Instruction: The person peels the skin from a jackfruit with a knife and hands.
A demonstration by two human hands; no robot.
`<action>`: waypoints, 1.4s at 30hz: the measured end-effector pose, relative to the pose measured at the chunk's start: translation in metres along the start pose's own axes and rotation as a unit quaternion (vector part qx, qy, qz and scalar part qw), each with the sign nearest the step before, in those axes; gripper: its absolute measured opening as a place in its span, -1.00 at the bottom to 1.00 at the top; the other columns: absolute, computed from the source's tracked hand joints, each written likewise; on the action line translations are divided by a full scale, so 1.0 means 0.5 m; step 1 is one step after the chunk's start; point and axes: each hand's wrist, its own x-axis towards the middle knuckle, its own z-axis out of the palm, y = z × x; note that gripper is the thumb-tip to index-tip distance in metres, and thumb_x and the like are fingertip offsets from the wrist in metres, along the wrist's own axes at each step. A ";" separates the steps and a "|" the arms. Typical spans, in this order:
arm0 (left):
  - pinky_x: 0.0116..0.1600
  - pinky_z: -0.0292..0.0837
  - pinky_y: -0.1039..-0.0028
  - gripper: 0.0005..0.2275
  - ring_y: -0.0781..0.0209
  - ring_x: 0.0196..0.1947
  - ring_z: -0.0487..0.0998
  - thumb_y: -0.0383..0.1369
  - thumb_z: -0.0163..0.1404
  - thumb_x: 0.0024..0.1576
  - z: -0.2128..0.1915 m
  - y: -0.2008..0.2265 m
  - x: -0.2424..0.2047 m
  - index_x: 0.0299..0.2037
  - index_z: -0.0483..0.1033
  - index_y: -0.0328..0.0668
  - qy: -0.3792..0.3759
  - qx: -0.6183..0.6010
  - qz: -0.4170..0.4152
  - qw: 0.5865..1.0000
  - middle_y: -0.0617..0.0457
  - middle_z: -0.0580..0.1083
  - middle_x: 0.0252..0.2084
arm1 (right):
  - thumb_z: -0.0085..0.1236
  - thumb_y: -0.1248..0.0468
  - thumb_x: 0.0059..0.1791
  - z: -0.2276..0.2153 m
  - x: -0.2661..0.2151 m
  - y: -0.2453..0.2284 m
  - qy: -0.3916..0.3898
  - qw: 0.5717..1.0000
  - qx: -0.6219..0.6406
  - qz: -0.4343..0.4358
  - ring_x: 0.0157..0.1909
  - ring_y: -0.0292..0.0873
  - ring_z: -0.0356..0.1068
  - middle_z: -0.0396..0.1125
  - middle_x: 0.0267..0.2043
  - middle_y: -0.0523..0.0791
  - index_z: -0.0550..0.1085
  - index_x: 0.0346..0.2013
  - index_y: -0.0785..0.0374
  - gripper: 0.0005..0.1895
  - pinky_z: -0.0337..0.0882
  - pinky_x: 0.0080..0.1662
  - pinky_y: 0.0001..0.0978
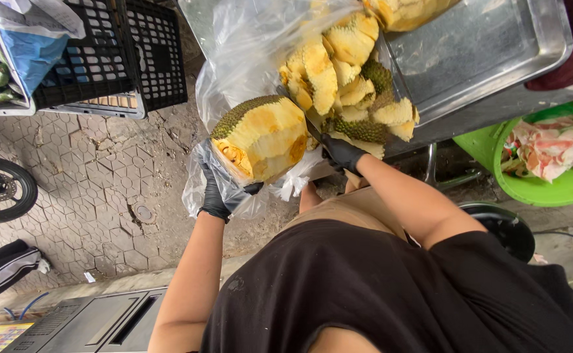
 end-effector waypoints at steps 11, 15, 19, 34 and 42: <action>0.48 -0.05 -0.24 -0.13 -0.18 0.51 0.01 0.35 -0.21 0.08 -0.106 0.030 0.037 0.54 -0.20 0.20 -0.059 0.060 0.047 0.995 0.00 -0.03 0.57 | -0.36 -0.34 0.12 0.038 0.104 0.109 0.085 0.987 -0.099 -0.098 -0.56 -0.19 0.14 0.18 -0.53 -0.12 0.42 -0.35 0.29 -0.25 0.26 -0.43 -0.28; 0.55 -0.10 -0.22 -0.14 -0.16 0.58 -0.04 0.34 -0.11 0.12 -0.069 0.073 0.069 0.55 -0.12 0.18 -0.117 0.110 0.077 0.984 -0.02 -0.05 0.62 | -0.37 -0.35 0.12 -0.024 0.001 0.084 0.029 0.997 -0.057 -0.044 -0.55 -0.16 0.17 0.20 -0.51 -0.10 0.45 -0.33 0.33 -0.21 0.28 -0.43 -0.23; 0.43 -0.42 -0.31 -0.13 -0.14 0.54 -0.08 0.30 -0.10 0.00 0.038 0.143 0.106 0.54 0.11 0.18 -0.041 0.701 0.105 0.704 0.03 0.07 0.59 | -0.37 -0.34 0.13 -0.067 -0.107 0.064 0.057 0.996 -0.028 -0.058 -0.68 -0.18 0.02 0.12 -0.59 -0.11 0.41 -0.39 0.27 -0.25 0.14 -0.55 -0.25; 0.19 0.18 -0.34 -0.07 -0.52 0.45 -0.03 -0.07 0.29 -0.12 0.262 0.052 0.066 0.49 0.01 0.30 -0.060 0.948 0.248 0.192 -0.24 -0.13 0.54 | -0.07 -0.02 0.16 -0.065 -0.200 -0.070 0.274 0.833 -0.157 -0.453 -0.27 -0.14 0.44 0.46 -0.32 -0.05 0.49 -0.09 0.30 -0.58 0.40 -0.18 -0.23; 0.34 0.12 -0.27 -0.35 -0.40 0.46 0.05 -0.05 0.18 -0.01 0.207 0.027 0.056 0.34 0.22 0.46 -0.155 0.904 0.367 0.153 -0.13 0.13 0.48 | 0.25 0.04 0.01 0.051 -0.247 -0.338 0.192 0.813 -0.257 -0.485 -0.05 -0.09 0.46 0.47 -0.06 -0.02 0.51 0.05 0.27 -0.56 0.41 0.00 -0.22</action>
